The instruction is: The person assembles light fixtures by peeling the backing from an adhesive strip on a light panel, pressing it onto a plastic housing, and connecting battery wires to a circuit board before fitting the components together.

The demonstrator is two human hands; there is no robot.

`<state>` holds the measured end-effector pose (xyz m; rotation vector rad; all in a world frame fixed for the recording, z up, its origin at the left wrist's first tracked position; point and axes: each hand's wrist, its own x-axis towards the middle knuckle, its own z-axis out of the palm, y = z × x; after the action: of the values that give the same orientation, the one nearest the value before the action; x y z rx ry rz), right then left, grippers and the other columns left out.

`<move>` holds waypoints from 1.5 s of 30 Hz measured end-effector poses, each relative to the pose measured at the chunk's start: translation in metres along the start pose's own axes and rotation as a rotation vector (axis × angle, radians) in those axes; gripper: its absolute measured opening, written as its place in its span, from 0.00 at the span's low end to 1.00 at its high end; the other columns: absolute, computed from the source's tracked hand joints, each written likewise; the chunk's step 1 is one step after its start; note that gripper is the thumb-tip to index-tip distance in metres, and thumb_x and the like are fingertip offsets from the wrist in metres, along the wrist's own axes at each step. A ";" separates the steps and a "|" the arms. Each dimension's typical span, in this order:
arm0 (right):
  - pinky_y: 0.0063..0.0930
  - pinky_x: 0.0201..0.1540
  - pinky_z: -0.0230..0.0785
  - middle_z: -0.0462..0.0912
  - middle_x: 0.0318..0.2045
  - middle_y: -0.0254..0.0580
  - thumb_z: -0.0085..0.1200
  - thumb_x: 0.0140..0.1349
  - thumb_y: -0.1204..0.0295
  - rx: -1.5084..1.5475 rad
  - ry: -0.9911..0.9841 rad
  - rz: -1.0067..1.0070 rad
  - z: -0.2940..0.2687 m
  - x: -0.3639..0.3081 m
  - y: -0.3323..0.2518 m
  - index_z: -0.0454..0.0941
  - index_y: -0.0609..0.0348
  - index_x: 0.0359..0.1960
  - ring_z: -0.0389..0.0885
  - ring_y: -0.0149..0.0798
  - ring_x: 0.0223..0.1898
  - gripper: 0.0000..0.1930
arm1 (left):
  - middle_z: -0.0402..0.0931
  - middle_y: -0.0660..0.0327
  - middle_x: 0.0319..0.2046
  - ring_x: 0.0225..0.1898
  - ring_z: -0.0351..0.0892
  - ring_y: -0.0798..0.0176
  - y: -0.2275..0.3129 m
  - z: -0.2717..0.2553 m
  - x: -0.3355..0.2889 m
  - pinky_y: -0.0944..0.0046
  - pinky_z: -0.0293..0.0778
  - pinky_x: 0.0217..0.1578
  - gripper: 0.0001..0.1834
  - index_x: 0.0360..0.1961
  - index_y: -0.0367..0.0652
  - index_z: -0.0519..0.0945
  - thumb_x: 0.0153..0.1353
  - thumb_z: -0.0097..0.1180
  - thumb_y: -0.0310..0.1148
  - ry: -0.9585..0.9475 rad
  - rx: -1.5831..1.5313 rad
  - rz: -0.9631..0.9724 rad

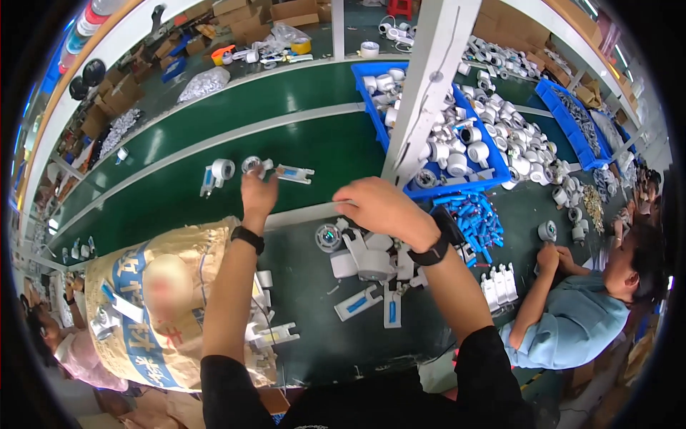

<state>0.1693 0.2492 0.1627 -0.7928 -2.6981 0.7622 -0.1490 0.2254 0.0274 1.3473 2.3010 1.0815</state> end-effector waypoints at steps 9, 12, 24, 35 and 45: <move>0.45 0.66 0.66 0.71 0.63 0.58 0.76 0.46 0.57 -0.032 0.078 0.031 0.071 -0.122 0.008 0.79 0.62 0.54 0.72 0.61 0.62 0.35 | 0.78 0.43 0.56 0.59 0.78 0.48 0.080 0.013 -0.130 0.56 0.71 0.61 0.43 0.63 0.33 0.74 0.54 0.72 0.51 -0.617 -0.049 0.163; 0.44 0.65 0.67 0.68 0.66 0.56 0.76 0.47 0.60 -0.064 0.150 0.052 0.073 -0.141 -0.003 0.79 0.60 0.54 0.71 0.59 0.63 0.32 | 0.80 0.45 0.52 0.54 0.82 0.48 0.062 0.006 -0.129 0.54 0.75 0.56 0.35 0.59 0.33 0.77 0.57 0.71 0.46 -0.483 0.022 0.118; 0.43 0.64 0.66 0.71 0.59 0.51 0.69 0.46 0.82 0.065 0.302 0.004 0.103 -0.208 -0.027 0.68 0.59 0.67 0.70 0.56 0.60 0.41 | 0.80 0.53 0.48 0.42 0.82 0.56 0.107 0.009 -0.224 0.57 0.78 0.44 0.28 0.55 0.38 0.81 0.59 0.70 0.46 -0.420 -0.082 0.075; 0.33 0.61 0.70 0.74 0.57 0.44 0.72 0.59 0.67 1.204 0.568 0.398 0.077 -0.202 -0.031 0.61 0.64 0.72 0.75 0.37 0.59 0.42 | 0.71 0.54 0.64 0.62 0.73 0.51 0.150 -0.022 -0.276 0.53 0.71 0.61 0.41 0.68 0.48 0.71 0.52 0.75 0.32 -0.382 -0.349 0.544; 0.36 0.63 0.67 0.77 0.57 0.49 0.64 0.65 0.68 0.747 0.607 0.192 0.070 -0.172 -0.043 0.67 0.62 0.67 0.75 0.44 0.60 0.31 | 0.75 0.53 0.57 0.56 0.80 0.51 0.176 -0.029 -0.281 0.46 0.82 0.53 0.30 0.66 0.39 0.63 0.68 0.62 0.33 -0.238 -1.242 -0.310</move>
<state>0.2684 0.0933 0.1157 -0.8892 -1.6380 1.2189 0.0977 0.0292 0.1343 0.5280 1.1235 1.6444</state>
